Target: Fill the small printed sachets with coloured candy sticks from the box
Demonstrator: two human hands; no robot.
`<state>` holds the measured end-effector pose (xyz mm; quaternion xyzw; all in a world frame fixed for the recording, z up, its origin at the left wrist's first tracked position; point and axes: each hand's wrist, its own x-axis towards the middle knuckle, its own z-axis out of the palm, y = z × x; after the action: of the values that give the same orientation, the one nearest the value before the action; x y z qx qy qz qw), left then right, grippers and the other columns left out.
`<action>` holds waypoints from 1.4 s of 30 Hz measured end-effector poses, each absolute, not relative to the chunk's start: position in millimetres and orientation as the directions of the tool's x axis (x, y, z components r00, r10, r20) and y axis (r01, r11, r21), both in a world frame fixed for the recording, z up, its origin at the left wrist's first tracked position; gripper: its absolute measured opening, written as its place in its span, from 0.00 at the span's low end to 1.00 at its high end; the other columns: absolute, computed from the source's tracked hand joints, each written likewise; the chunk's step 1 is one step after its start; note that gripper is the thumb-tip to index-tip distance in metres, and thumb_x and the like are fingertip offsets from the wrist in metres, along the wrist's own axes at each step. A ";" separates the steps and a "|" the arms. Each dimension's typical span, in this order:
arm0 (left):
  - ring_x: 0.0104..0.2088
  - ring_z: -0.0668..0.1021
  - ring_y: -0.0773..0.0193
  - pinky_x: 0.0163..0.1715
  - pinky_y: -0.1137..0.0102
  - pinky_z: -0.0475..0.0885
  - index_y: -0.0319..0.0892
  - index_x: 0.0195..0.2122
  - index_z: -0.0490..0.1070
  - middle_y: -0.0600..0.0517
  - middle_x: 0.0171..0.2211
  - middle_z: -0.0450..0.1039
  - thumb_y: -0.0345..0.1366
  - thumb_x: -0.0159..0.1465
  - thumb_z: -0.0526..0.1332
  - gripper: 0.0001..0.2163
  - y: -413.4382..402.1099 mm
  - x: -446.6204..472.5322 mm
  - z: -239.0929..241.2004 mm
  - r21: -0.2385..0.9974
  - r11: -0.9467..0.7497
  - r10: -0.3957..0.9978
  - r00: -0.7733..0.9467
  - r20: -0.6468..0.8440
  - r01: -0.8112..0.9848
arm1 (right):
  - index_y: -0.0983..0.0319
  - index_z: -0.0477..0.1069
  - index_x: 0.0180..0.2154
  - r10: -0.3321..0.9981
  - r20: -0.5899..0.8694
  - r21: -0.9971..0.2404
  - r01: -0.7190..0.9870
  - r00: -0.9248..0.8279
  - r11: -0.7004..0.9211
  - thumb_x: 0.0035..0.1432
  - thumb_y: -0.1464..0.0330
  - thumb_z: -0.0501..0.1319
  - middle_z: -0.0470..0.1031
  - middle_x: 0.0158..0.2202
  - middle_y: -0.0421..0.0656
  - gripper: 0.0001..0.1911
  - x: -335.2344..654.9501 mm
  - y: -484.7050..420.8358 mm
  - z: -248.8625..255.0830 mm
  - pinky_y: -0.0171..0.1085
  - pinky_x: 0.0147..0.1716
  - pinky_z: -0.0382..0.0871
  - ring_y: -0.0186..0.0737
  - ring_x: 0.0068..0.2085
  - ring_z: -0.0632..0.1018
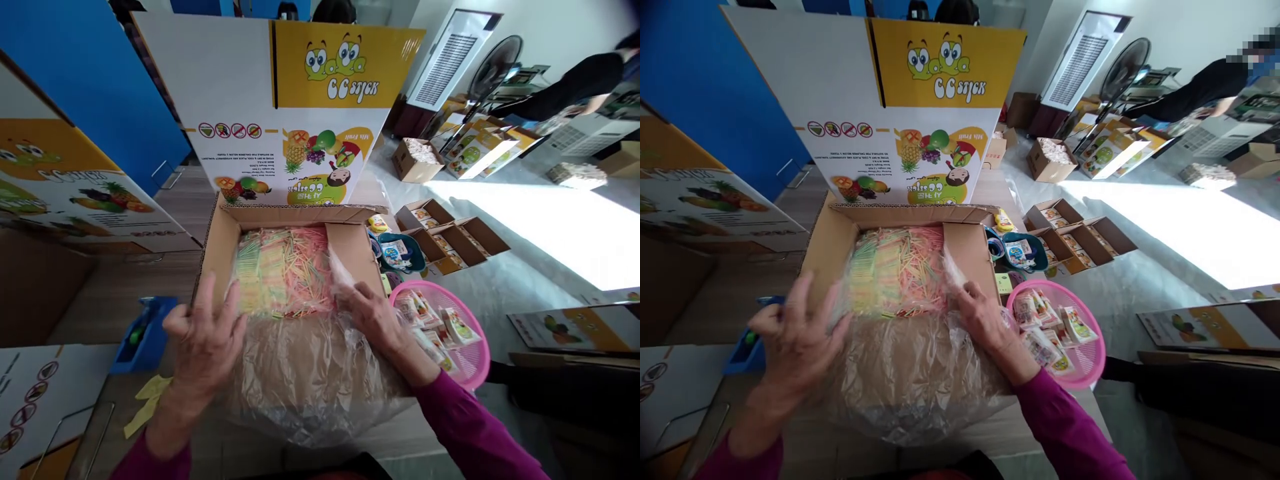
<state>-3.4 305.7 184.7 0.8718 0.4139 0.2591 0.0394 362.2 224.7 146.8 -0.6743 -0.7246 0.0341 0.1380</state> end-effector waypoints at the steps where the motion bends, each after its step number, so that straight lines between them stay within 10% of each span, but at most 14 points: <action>1: 0.72 0.55 0.19 0.57 0.22 0.62 0.50 0.74 0.61 0.37 0.81 0.33 0.37 0.67 0.70 0.35 304.6 0.7 185.7 0.239 -0.618 0.750 0.471 0.464 0.749 | 0.58 0.76 0.63 0.984 0.158 -0.238 0.965 -0.077 0.114 0.64 0.80 0.53 0.78 0.42 0.46 0.31 362.5 214.3 145.3 0.33 0.31 0.75 0.36 0.32 0.77; 4: 0.70 0.61 0.20 0.53 0.32 0.72 0.49 0.74 0.62 0.35 0.81 0.35 0.34 0.65 0.73 0.37 285.5 0.2 185.8 0.099 -0.526 0.729 0.387 0.565 0.845 | 0.59 0.79 0.59 0.957 0.285 -0.292 0.946 -0.056 0.143 0.64 0.79 0.54 0.78 0.36 0.44 0.27 371.4 193.0 141.2 0.34 0.32 0.75 0.37 0.31 0.78; 8: 0.69 0.64 0.25 0.47 0.43 0.79 0.52 0.76 0.58 0.35 0.81 0.37 0.31 0.63 0.74 0.42 256.2 -0.9 184.7 0.095 -0.538 0.715 0.393 0.578 0.838 | 0.59 0.83 0.51 0.787 0.473 -0.565 0.821 0.397 -0.075 0.71 0.67 0.54 0.80 0.32 0.45 0.19 402.5 204.0 141.3 0.40 0.33 0.76 0.44 0.31 0.79; 14: 0.73 0.62 0.31 0.60 0.39 0.74 0.53 0.77 0.56 0.36 0.80 0.42 0.31 0.65 0.71 0.41 253.1 49.2 203.6 0.138 -0.641 0.681 0.477 0.555 0.755 | 0.62 0.82 0.51 0.748 0.332 -0.798 0.594 0.574 -0.102 0.66 0.51 0.61 0.77 0.29 0.42 0.24 441.4 252.8 166.7 0.42 0.32 0.74 0.43 0.29 0.75; 20: 0.73 0.64 0.32 0.64 0.39 0.72 0.47 0.74 0.59 0.33 0.77 0.54 0.32 0.65 0.69 0.36 268.3 110.4 219.2 0.201 -0.797 0.593 0.672 0.444 0.569 | 0.49 0.53 0.77 0.779 0.261 -0.874 0.482 0.570 -0.060 0.62 0.51 0.70 0.73 0.64 0.51 0.49 439.3 207.6 167.6 0.50 0.50 0.80 0.50 0.54 0.80; 26: 0.73 0.64 0.31 0.66 0.36 0.67 0.47 0.77 0.53 0.30 0.77 0.54 0.32 0.63 0.72 0.43 300.5 160.5 201.3 0.187 -0.859 0.510 0.771 0.382 0.476 | 0.54 0.44 0.79 0.804 -0.033 -0.972 0.169 0.594 -0.165 0.55 0.55 0.75 0.78 0.52 0.50 0.61 424.3 161.4 121.7 0.50 0.47 0.81 0.51 0.48 0.82; 32: 0.68 0.72 0.36 0.64 0.41 0.69 0.45 0.76 0.59 0.32 0.72 0.66 0.26 0.69 0.60 0.33 341.3 205.5 183.8 0.047 -0.831 0.552 0.810 0.196 0.555 | 0.61 0.50 0.77 0.778 0.129 -0.889 0.419 0.615 -0.183 0.59 0.60 0.67 0.77 0.44 0.46 0.51 435.7 200.3 122.7 0.50 0.43 0.79 0.49 0.40 0.79; 37: 0.51 0.80 0.45 0.51 0.53 0.77 0.35 0.50 0.82 0.35 0.46 0.81 0.23 0.70 0.54 0.17 395.0 225.6 202.1 0.038 -0.800 0.600 0.800 0.026 0.599 | 0.59 0.64 0.73 0.808 0.531 -0.400 0.916 0.255 -0.027 0.60 0.66 0.66 0.72 0.63 0.58 0.40 431.8 246.9 145.0 0.59 0.58 0.70 0.63 0.61 0.73; 42: 0.50 0.78 0.50 0.50 0.56 0.78 0.38 0.51 0.80 0.39 0.47 0.79 0.22 0.69 0.55 0.16 420.7 234.0 217.4 0.060 -0.786 0.609 0.755 0.242 0.615 | 0.57 0.79 0.58 0.819 0.559 -0.285 0.958 0.128 0.044 0.54 0.71 0.62 0.80 0.56 0.53 0.29 438.1 290.5 146.2 0.53 0.53 0.71 0.58 0.54 0.79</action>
<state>234.0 420.7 217.4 0.9367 0.3269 0.1252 -0.0117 438.1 290.5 146.2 -0.6824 -0.6509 -0.1103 0.3140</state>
